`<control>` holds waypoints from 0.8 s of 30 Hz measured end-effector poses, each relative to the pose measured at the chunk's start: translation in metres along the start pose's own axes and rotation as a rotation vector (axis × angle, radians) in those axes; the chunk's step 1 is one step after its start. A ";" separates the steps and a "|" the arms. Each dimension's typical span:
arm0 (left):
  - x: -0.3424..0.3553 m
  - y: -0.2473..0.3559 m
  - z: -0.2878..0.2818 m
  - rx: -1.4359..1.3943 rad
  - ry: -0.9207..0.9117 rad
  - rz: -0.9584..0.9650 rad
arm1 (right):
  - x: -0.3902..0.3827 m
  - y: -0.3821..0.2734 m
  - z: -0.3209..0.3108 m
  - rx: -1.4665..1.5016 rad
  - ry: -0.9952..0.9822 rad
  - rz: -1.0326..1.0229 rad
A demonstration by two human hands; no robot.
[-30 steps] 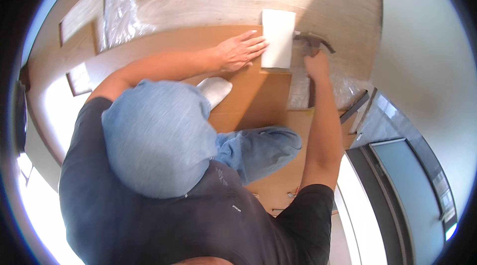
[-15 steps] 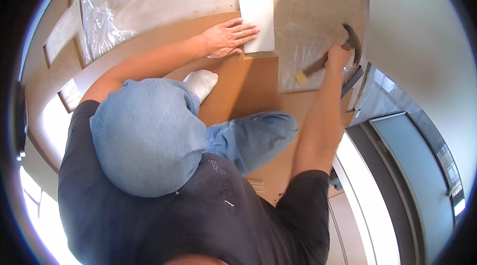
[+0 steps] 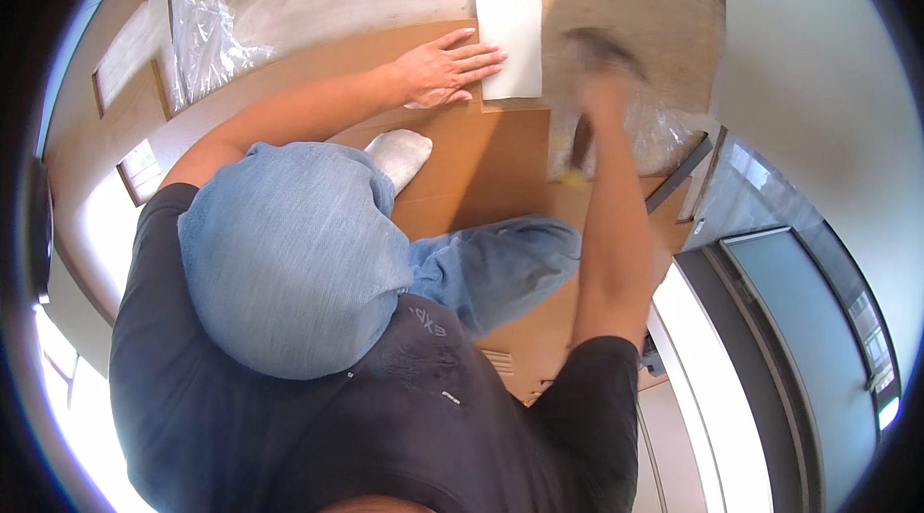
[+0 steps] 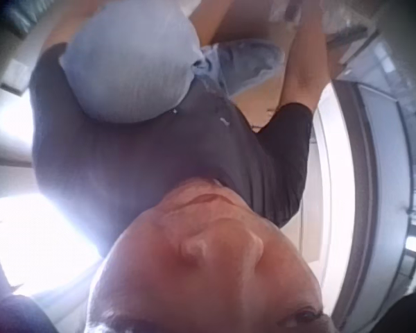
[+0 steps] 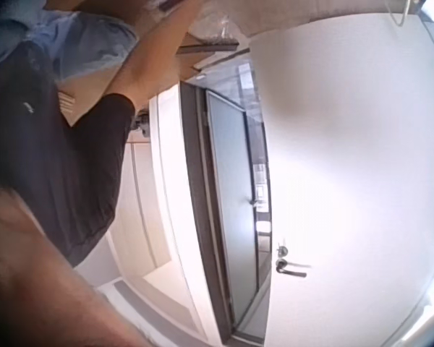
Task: The person is installing laminate flooring using a nail gun and a hammer.
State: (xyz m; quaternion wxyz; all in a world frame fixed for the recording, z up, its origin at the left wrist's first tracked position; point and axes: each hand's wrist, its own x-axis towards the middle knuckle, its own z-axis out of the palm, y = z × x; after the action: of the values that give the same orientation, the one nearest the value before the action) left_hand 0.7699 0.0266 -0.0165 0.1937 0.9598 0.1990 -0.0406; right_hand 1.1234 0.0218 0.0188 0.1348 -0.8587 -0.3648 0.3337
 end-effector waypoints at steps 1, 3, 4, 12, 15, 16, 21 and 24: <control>0.000 0.001 0.000 -0.013 -0.027 -0.007 | -0.003 -0.001 -0.004 -0.200 -0.206 -0.089; 0.000 0.001 -0.002 0.003 -0.021 -0.011 | -0.004 0.001 -0.017 -0.372 -0.432 -0.286; 0.001 0.001 -0.003 -0.055 -0.055 0.001 | -0.002 0.005 -0.022 -0.321 -0.367 -0.227; 0.000 0.004 -0.005 0.029 -0.047 -0.002 | -0.019 -0.023 -0.014 -0.327 -0.216 -0.180; -0.001 0.004 -0.004 0.042 -0.084 -0.009 | -0.011 -0.019 -0.043 -0.256 -0.306 -0.099; -0.001 0.003 -0.003 0.033 -0.060 -0.003 | -0.004 -0.015 -0.049 -0.385 -0.197 -0.196; -0.007 0.003 -0.001 0.007 0.003 -0.015 | 0.021 0.010 -0.031 0.570 0.235 0.157; -0.010 0.003 0.000 0.052 -0.020 -0.001 | 0.019 0.015 -0.027 0.083 -0.249 -0.003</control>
State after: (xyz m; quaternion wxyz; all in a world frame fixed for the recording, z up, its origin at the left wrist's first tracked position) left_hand 0.7620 0.0206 -0.0144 0.1709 0.9639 0.1966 -0.0554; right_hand 1.1595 0.0249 0.0229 0.1244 -0.8038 -0.3660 0.4523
